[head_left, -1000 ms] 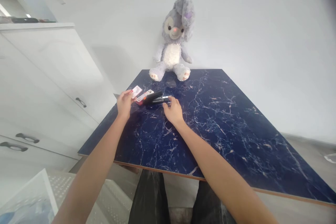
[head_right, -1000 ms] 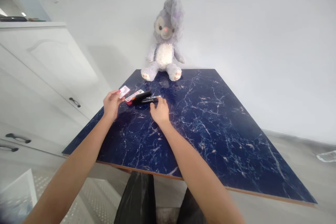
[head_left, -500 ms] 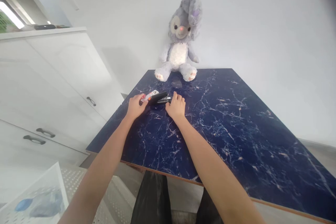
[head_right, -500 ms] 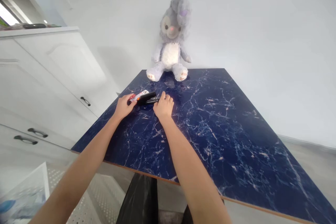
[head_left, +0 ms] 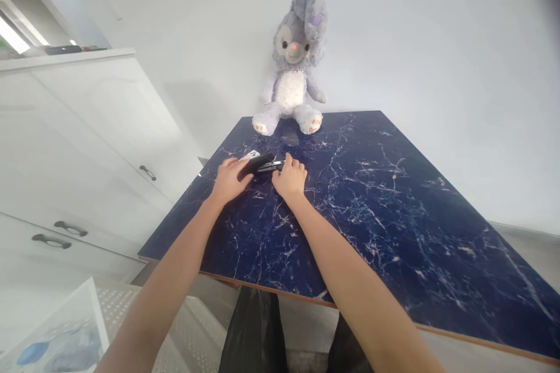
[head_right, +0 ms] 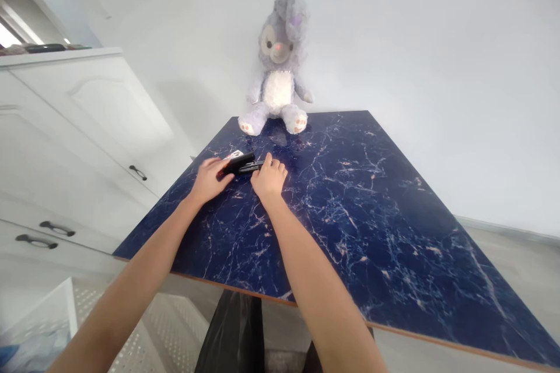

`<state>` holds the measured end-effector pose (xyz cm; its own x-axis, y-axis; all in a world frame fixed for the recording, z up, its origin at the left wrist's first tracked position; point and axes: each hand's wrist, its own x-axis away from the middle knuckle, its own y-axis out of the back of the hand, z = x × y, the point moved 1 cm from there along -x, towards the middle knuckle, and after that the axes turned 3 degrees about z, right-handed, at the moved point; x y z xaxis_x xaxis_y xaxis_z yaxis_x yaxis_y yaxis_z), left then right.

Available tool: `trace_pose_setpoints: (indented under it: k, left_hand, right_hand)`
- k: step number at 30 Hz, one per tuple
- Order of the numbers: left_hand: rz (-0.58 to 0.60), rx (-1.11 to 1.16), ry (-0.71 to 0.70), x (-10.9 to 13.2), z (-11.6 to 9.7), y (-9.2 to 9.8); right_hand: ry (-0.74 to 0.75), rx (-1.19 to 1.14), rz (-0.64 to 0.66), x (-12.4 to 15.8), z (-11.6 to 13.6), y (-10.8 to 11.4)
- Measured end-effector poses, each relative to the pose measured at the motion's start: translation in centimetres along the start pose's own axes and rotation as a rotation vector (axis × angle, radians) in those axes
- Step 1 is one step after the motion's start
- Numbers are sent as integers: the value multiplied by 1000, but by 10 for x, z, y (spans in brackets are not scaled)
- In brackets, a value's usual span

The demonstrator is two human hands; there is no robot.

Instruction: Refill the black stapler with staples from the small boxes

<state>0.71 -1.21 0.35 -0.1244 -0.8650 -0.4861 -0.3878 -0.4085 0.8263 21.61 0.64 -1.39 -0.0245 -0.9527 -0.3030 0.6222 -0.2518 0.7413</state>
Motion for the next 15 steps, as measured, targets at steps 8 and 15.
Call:
trace_pose_setpoints:
  k: [8, 15]
  left_hand:
    - [-16, 140, 81, 0, -1, -3]
    - [-66, 124, 107, 0, 1, -3]
  right_hand:
    - [192, -138, 149, -10, -2, -1]
    - [133, -324, 230, -10, -2, -2]
